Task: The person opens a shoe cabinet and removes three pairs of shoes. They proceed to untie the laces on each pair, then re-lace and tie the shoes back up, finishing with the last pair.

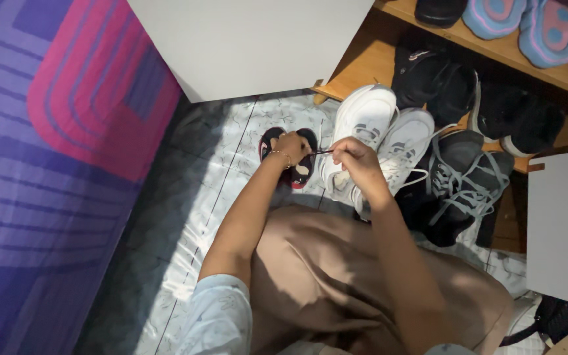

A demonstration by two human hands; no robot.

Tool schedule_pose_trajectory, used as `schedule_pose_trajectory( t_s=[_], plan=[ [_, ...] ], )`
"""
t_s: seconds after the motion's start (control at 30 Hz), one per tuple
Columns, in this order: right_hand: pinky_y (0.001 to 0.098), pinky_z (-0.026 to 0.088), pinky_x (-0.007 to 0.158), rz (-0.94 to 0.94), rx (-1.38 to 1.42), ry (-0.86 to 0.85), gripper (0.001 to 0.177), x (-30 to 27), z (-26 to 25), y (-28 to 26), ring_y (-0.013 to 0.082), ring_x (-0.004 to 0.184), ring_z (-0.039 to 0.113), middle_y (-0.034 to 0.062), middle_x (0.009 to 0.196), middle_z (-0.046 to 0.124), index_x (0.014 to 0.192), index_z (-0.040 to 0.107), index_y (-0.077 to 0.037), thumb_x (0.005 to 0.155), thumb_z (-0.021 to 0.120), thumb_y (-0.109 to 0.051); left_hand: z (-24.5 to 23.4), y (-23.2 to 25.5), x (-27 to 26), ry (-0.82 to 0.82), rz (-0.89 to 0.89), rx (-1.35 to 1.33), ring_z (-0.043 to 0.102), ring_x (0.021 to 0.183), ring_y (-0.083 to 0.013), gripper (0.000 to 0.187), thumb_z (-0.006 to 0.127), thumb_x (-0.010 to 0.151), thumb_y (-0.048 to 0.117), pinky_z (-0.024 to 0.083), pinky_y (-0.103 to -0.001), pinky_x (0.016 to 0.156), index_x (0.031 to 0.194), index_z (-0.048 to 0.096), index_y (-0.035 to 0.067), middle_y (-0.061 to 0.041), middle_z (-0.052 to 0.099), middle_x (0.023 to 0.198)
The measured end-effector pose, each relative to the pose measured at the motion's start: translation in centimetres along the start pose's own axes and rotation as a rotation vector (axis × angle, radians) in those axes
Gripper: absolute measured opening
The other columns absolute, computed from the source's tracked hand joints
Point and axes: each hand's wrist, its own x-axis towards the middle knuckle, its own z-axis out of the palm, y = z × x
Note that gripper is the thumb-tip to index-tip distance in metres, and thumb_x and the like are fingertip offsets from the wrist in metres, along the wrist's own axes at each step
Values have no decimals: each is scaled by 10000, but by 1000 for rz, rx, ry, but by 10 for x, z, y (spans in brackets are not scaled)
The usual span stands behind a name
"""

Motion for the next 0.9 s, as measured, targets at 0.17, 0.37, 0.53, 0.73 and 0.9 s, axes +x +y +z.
schedule_pose_trajectory(
  t_s=[0.17, 0.37, 0.53, 0.73, 0.9],
  plan=[
    [217, 450, 663, 4, 13, 15, 113, -2, 0, -3, 58, 750, 579, -2, 816, 654, 957, 693, -26, 986, 624, -110, -6, -4, 3, 192, 105, -558, 728, 813, -238, 147, 666, 945, 221, 550, -357, 744, 919, 731, 91, -72, 754, 878],
    [233, 499, 704, 13, 40, 70, 185, 4, 4, 4, 85, 814, 634, 24, 957, 709, 1128, 671, -25, 1006, 586, -135, -15, -6, 21, 214, 220, -1278, 729, 782, -126, 107, 622, 1015, 97, 582, -254, 726, 1018, 654, -6, -56, 738, 949],
    [282, 578, 749, 25, 36, -1, 287, 30, 17, 35, 136, 888, 700, 53, 1103, 702, 1256, 617, -23, 985, 572, -106, -22, -3, -3, 519, 257, -742, 720, 887, -247, 209, 690, 879, 9, 582, -365, 799, 1084, 660, 30, -76, 721, 1002],
    [396, 578, 803, -130, -693, 56, 179, 52, 40, 83, 318, 866, 741, 185, 957, 756, 1023, 778, -60, 897, 652, -82, -21, 3, -34, 367, 31, -131, 619, 1045, -407, 308, 787, 729, 76, 528, -508, 838, 1023, 696, 100, -182, 577, 1194],
    [476, 551, 849, 13, -1062, -76, 142, 80, 58, 122, 396, 925, 708, 221, 949, 727, 938, 782, -89, 872, 656, -91, -7, 0, -24, 291, -3, 76, 602, 1137, -365, 110, 671, 882, 187, 532, -473, 923, 886, 774, 149, -128, 596, 1252]
  ],
)
